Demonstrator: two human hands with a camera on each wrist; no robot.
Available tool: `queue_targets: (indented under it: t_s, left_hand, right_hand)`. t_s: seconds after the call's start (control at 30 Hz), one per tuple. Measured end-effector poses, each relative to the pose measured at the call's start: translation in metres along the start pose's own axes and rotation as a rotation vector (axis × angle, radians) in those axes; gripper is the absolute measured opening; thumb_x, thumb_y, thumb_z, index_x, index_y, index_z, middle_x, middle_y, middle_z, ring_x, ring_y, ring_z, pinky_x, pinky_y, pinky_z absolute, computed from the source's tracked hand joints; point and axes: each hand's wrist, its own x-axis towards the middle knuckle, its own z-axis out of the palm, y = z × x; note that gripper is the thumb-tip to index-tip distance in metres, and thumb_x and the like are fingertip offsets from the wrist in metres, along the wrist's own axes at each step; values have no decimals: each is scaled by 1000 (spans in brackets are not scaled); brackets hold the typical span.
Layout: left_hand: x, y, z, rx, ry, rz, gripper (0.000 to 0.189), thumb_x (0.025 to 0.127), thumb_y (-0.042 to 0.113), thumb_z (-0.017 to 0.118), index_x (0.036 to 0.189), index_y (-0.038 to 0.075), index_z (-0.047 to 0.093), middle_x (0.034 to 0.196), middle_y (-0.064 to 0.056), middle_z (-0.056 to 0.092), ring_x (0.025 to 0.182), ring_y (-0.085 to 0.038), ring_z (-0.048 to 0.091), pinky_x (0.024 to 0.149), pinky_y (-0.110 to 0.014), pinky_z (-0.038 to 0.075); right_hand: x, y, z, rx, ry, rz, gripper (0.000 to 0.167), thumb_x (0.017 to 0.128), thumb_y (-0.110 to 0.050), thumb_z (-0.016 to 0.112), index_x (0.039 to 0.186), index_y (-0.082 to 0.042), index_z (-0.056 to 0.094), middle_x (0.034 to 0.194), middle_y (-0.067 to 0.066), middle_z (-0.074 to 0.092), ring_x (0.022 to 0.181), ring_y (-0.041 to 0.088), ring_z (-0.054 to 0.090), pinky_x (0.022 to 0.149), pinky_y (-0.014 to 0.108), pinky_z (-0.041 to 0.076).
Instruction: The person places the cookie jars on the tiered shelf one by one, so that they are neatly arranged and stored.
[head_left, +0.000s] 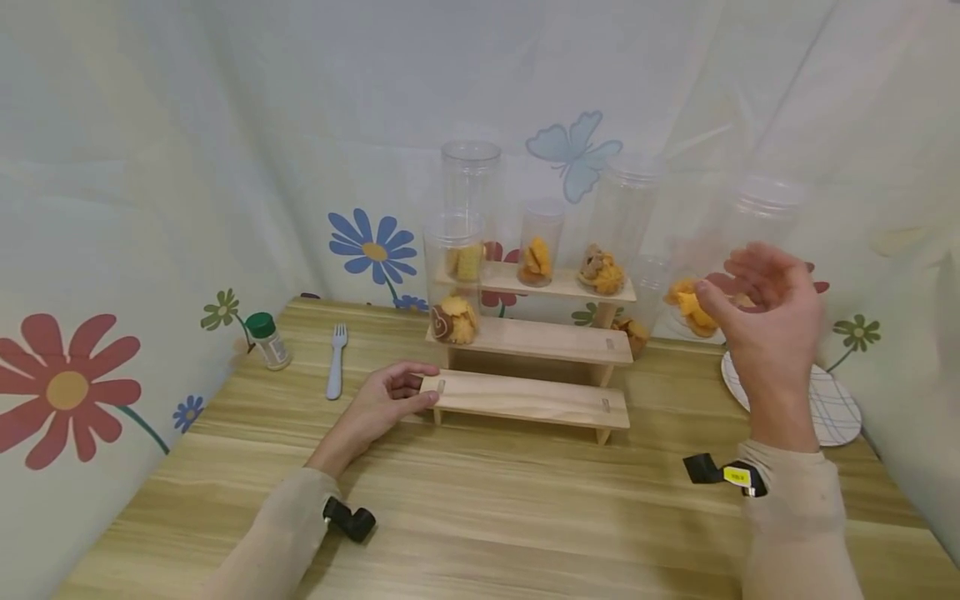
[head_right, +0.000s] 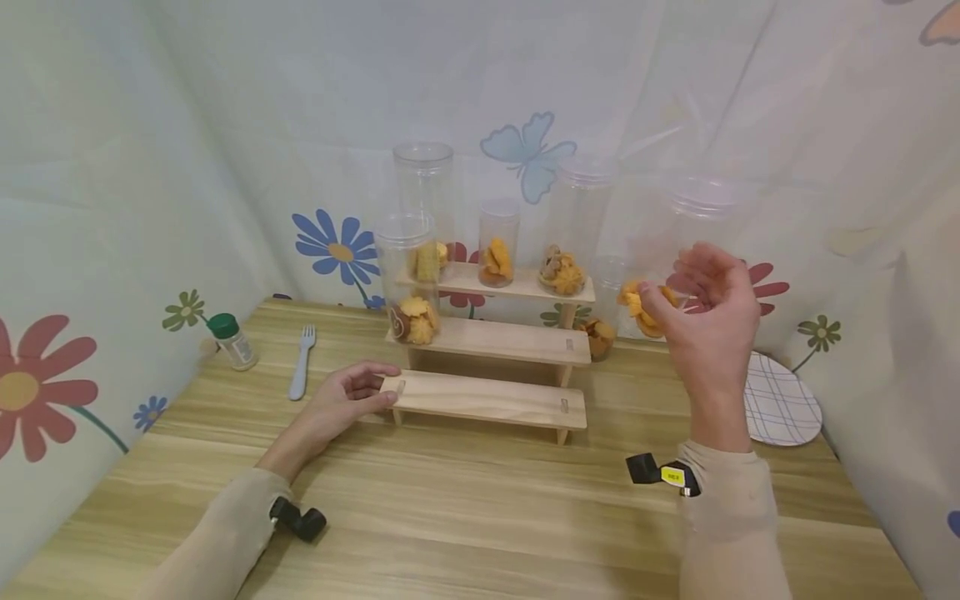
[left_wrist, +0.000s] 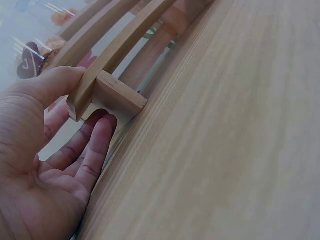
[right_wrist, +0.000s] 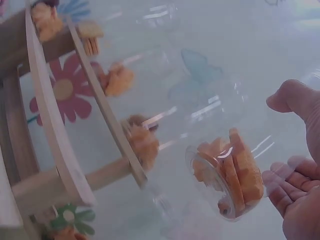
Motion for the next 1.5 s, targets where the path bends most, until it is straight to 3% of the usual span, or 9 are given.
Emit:
queue_targets:
  t_s: [0.13, 0.37, 0.53, 0.63, 0.77, 0.93, 1.2, 1.5]
  left_hand:
    - [1, 0, -1, 3, 0, -1, 43, 103, 21, 85, 142, 11, 73, 121, -15, 75, 106, -25, 72, 87, -28, 59]
    - [1, -1, 0, -8, -6, -9, 43, 102, 22, 85, 142, 11, 73, 122, -15, 75, 106, -25, 72, 87, -28, 60]
    - [0, 0, 1, -14, -9, -7, 43, 102, 22, 85, 142, 11, 73, 122, -15, 75, 107, -25, 73, 88, -28, 60]
    - [0, 0, 1, -15, -5, -4, 42, 102, 21, 85, 142, 11, 73, 121, -14, 75, 106, -24, 73, 87, -28, 60]
    - [1, 0, 0, -17, -3, -1, 42, 102, 20, 85, 142, 10, 73, 121, -15, 75, 105, -24, 72, 86, -28, 60]
    - [0, -1, 0, -15, -2, -2, 42, 102, 20, 85, 142, 11, 73, 121, -15, 75, 105, -24, 72, 86, -28, 60]
    - [0, -1, -1, -7, 4, -2, 43, 102, 22, 86, 142, 11, 73, 121, -14, 75, 106, -25, 71, 87, -28, 59]
    - [1, -2, -1, -2, 8, -3, 43, 102, 23, 86, 142, 12, 73, 121, -14, 75, 107, -26, 71, 88, -27, 59]
  right_hand:
    - [-8, -5, 16, -76, -65, -42, 57, 90, -7, 93, 141, -15, 69, 126, 0, 75, 114, 15, 67, 93, 21, 49]
    - [-21, -2, 49, -44, -222, -86, 57, 92, -5, 91, 144, -9, 66, 135, 9, 71, 124, 18, 67, 111, 24, 50]
    - [-28, 4, 70, -23, -297, -96, 59, 93, -7, 91, 145, -3, 63, 134, 9, 69, 124, 16, 66, 113, 26, 50]
    - [-31, 10, 82, -1, -334, -92, 59, 93, -5, 91, 143, 2, 61, 132, 12, 69, 125, 24, 66, 115, 30, 51]
    - [-36, 18, 99, -3, -368, -67, 58, 92, -6, 92, 140, 4, 61, 135, 20, 67, 129, 35, 64, 117, 32, 51]
    - [-41, 27, 118, -22, -404, -36, 61, 92, -9, 94, 142, 2, 61, 140, 26, 66, 134, 39, 64, 118, 36, 51]
    - [-50, 39, 140, -74, -440, -16, 69, 91, -20, 97, 147, -1, 61, 142, 19, 68, 134, 29, 66, 117, 40, 53]
    - [-54, 49, 148, -112, -449, -19, 73, 90, -24, 98, 150, -4, 61, 142, 12, 67, 134, 27, 64, 117, 40, 53]
